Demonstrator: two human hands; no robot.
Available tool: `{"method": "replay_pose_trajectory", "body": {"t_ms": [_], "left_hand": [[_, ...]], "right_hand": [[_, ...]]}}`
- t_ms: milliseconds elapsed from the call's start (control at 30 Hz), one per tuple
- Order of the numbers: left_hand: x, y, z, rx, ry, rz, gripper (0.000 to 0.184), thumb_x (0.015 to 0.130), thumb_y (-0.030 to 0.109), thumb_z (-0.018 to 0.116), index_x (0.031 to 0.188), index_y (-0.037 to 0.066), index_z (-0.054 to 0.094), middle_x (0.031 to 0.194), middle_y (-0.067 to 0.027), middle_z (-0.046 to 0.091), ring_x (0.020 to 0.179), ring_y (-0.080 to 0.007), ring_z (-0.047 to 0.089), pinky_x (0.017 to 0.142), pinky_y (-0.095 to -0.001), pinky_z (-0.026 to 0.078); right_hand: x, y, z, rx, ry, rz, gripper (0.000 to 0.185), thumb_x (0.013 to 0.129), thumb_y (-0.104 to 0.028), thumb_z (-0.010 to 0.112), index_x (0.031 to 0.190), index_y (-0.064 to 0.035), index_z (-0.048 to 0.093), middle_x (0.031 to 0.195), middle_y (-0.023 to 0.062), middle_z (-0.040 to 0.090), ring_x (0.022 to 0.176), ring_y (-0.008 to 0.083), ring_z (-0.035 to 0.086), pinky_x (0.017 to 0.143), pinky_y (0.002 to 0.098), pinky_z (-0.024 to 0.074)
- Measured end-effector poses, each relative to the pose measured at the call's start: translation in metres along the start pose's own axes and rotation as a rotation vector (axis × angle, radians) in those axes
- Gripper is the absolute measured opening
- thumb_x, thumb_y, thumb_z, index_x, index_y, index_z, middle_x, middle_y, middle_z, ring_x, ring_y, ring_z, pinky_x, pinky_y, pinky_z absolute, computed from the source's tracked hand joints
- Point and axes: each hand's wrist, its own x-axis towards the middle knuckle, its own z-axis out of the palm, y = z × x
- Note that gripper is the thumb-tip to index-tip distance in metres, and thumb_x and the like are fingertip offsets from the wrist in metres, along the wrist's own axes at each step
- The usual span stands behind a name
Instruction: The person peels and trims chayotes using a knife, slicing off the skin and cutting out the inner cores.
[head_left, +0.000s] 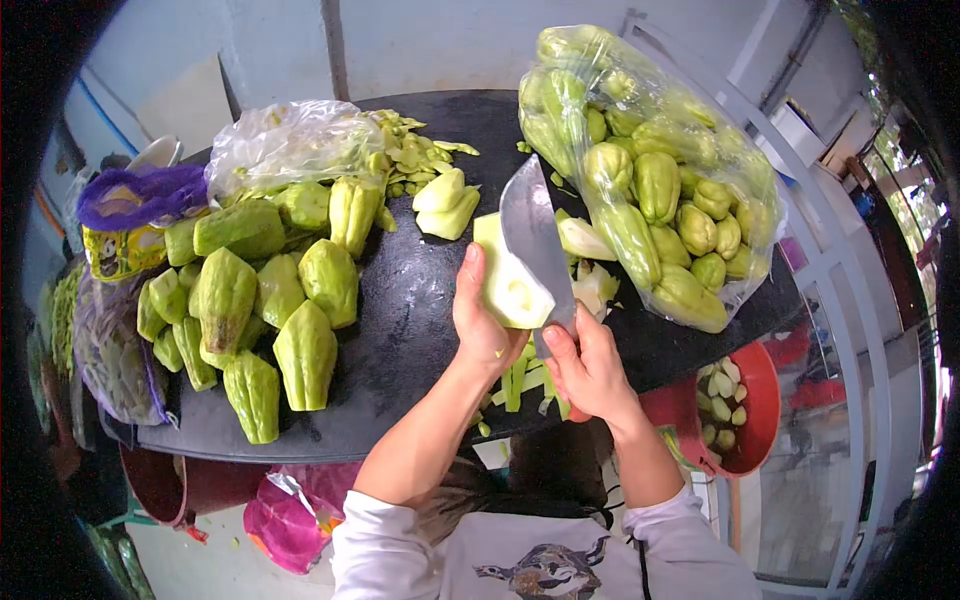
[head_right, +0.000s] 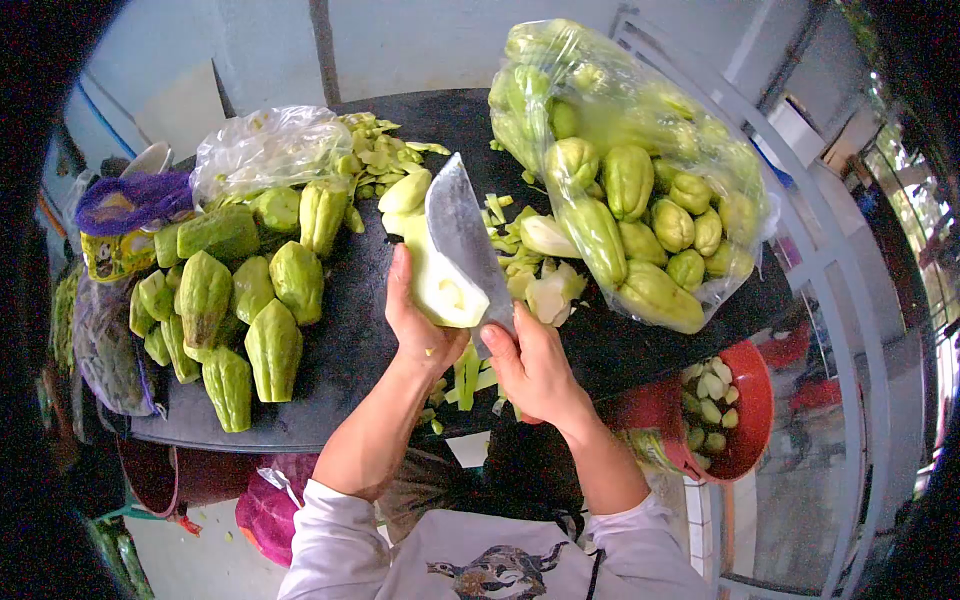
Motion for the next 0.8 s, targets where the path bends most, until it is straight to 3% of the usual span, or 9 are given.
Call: {"method": "replay_pose_trajectory", "body": {"t_ms": [100, 200, 300, 367, 400, 500, 567, 667, 800], "left_hand": [[0.001, -0.003, -0.004, -0.006, -0.035, -0.008, 0.059, 0.095, 0.057, 0.048, 0.128, 0.009, 0.055, 0.115, -0.0100, 0.066, 0.103, -0.0268, 0.065, 0.093, -0.0432, 0.051], [0.003, 0.001, 0.000, -0.009, 0.026, -0.010, 0.059, 0.095, 0.057, 0.049, 0.128, 0.008, 0.055, 0.115, -0.0095, 0.066, 0.104, -0.0265, 0.064, 0.095, -0.0430, 0.050], [0.005, 0.004, 0.003, -0.017, 0.064, 0.006, 0.058, 0.095, 0.055, 0.050, 0.128, 0.009, 0.055, 0.116, -0.0091, 0.065, 0.106, -0.0270, 0.064, 0.097, -0.0428, 0.049], [0.007, 0.003, 0.000, -0.055, 0.106, 0.029, 0.059, 0.095, 0.056, 0.048, 0.130, 0.009, 0.054, 0.117, -0.0087, 0.065, 0.105, -0.0256, 0.063, 0.093, -0.0413, 0.049], [0.007, 0.005, 0.000, -0.052, 0.107, 0.031, 0.059, 0.095, 0.056, 0.048, 0.130, 0.009, 0.054, 0.117, -0.0087, 0.065, 0.105, -0.0256, 0.063, 0.093, -0.0413, 0.049], [0.012, 0.015, 0.000, -0.129, -0.035, 0.082, 0.061, 0.097, 0.058, 0.041, 0.136, 0.012, 0.049, 0.111, -0.0100, 0.063, 0.098, -0.0268, 0.062, 0.085, -0.0440, 0.050], [0.016, 0.022, 0.002, -0.144, -0.017, 0.183, 0.063, 0.097, 0.061, 0.039, 0.138, 0.013, 0.045, 0.109, -0.0108, 0.062, 0.099, -0.0283, 0.061, 0.085, -0.0484, 0.050], [0.018, 0.026, 0.005, -0.118, 0.078, 0.283, 0.067, 0.096, 0.065, 0.039, 0.136, 0.012, 0.045, 0.108, -0.0110, 0.062, 0.097, -0.0290, 0.062, 0.081, -0.0491, 0.053], [0.021, 0.026, -0.004, -0.024, 0.211, 0.369, 0.068, 0.094, 0.068, 0.041, 0.129, 0.010, 0.049, 0.105, -0.0103, 0.062, 0.088, -0.0285, 0.066, 0.068, -0.0449, 0.057]], "right_hand": [[0.006, -0.008, 0.002, 0.032, 0.001, -0.038, 0.031, 0.103, -0.032, 0.051, 0.100, -0.0008, 0.051, 0.062, 0.0024, 0.053, 0.053, 0.0119, 0.052, 0.049, 0.0299, 0.0424], [0.009, -0.011, 0.000, 0.124, -0.050, 0.106, 0.028, 0.102, -0.028, 0.054, 0.098, -0.0003, 0.052, 0.063, 0.0027, 0.055, 0.053, 0.0122, 0.053, 0.050, 0.0300, 0.0431], [0.015, -0.004, 0.002, -0.040, 0.030, -0.041, 0.024, 0.100, -0.023, 0.058, 0.096, 0.0007, 0.053, 0.065, 0.0054, 0.059, 0.054, 0.0140, 0.055, 0.050, 0.0309, 0.0441], [0.016, 0.000, 0.006, -0.180, 0.125, -0.199, 0.020, 0.100, -0.020, 0.058, 0.105, 0.0000, 0.056, 0.065, -0.0010, 0.056, 0.051, 0.0052, 0.048, 0.044, 0.0242, 0.0389], [0.016, -0.001, 0.008, -0.177, 0.124, -0.200, 0.020, 0.100, -0.020, 0.058, 0.105, 0.0000, 0.056, 0.065, -0.0010, 0.056, 0.051, 0.0052, 0.048, 0.044, 0.0242, 0.0389], [0.014, -0.007, -0.001, -0.216, 0.303, -0.056, 0.022, 0.096, -0.018, 0.062, 0.094, 0.0018, 0.052, 0.070, 0.0190, 0.063, 0.060, 0.0313, 0.065, 0.053, 0.0382, 0.0472], [0.007, -0.020, -0.003, -0.398, 0.257, -0.034, 0.020, 0.095, -0.014, 0.061, 0.090, 0.0013, 0.049, 0.071, 0.0213, 0.062, 0.063, 0.0417, 0.063, 0.053, 0.0429, 0.0472], [-0.009, -0.001, 0.010, -0.641, 0.190, -0.416, 0.013, 0.092, -0.005, 0.058, 0.093, 0.0003, 0.047, 0.078, 0.0221, 0.055, 0.067, 0.0433, 0.062, 0.055, 0.0486, 0.0493], [-0.025, -0.006, 0.020, -0.856, 0.128, -0.379, 0.018, 0.084, -0.002, 0.061, 0.096, -0.0034, 0.047, 0.082, 0.0174, 0.052, 0.064, 0.0391, 0.063, 0.053, 0.0455, 0.0539]]}}
